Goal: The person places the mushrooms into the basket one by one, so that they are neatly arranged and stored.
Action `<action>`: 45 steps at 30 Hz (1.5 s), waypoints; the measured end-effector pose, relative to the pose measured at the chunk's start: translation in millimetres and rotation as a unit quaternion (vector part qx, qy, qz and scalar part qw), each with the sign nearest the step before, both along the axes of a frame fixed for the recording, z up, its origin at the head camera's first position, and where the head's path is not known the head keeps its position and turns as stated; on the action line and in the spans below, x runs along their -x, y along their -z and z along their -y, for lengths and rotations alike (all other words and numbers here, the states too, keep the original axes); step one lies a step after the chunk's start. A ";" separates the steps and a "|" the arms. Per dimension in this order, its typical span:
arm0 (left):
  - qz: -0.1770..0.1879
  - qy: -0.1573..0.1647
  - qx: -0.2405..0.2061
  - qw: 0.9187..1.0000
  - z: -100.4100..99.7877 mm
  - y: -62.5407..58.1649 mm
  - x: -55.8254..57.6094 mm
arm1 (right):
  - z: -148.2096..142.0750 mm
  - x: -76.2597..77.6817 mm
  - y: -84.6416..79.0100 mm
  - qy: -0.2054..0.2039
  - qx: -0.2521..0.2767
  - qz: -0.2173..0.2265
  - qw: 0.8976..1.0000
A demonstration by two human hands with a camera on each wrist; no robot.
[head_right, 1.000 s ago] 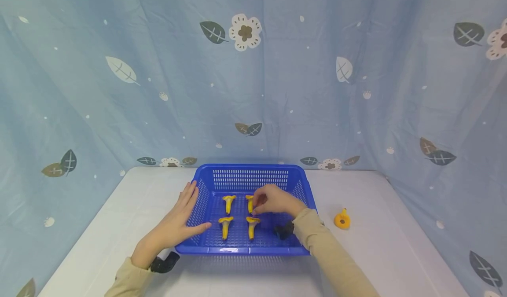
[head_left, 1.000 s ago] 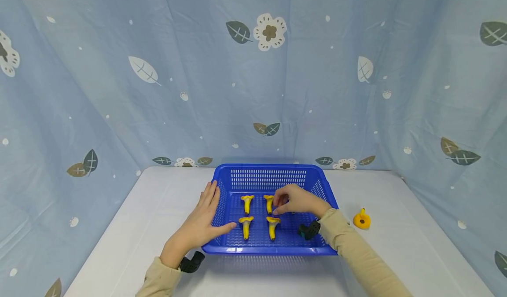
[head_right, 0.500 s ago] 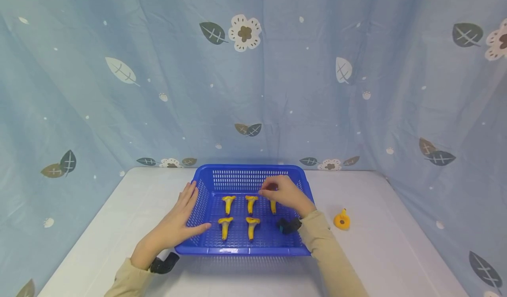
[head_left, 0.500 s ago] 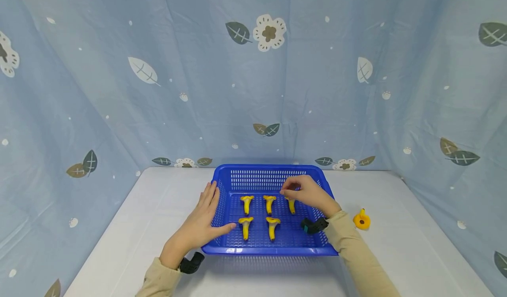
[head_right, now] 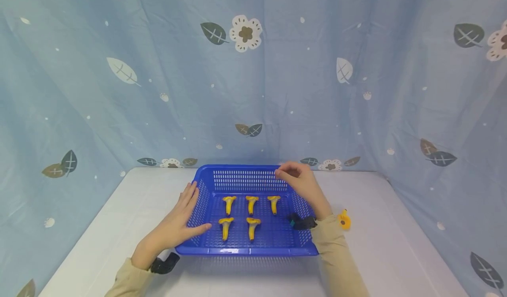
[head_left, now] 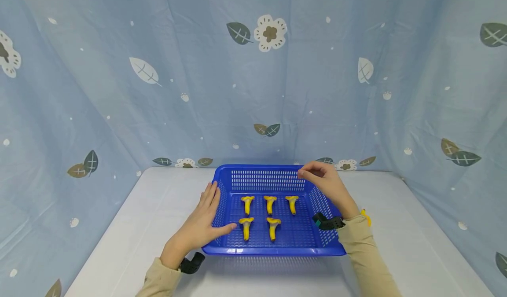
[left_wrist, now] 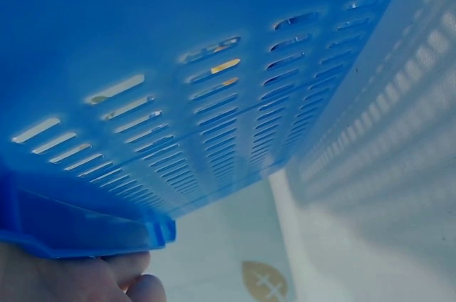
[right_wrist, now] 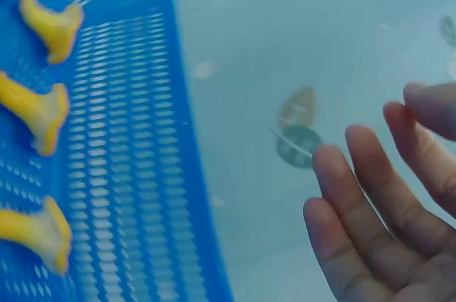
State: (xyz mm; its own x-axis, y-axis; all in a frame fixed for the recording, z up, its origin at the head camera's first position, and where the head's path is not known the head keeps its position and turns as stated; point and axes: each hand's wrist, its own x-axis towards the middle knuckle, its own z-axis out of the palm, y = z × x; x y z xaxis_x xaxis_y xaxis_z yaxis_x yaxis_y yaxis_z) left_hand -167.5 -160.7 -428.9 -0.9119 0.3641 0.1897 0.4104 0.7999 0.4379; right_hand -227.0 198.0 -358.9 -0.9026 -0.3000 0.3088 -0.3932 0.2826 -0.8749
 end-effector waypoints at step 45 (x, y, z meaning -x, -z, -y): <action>0.020 -0.006 0.000 1.000 -1.4 0.1 1.2 | -195.5 -23.4 119.4 -0.037 -0.109 0.042 0.992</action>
State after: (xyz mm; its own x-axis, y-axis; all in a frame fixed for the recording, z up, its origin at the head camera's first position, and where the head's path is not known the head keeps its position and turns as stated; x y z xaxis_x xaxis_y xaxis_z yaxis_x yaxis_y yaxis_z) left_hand -168.6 -159.3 -429.0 -0.9226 0.3537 0.1540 0.3840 0.8039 0.4542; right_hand -203.6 393.4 -478.4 -0.8953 -0.4179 0.1541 -0.3486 0.4420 -0.8265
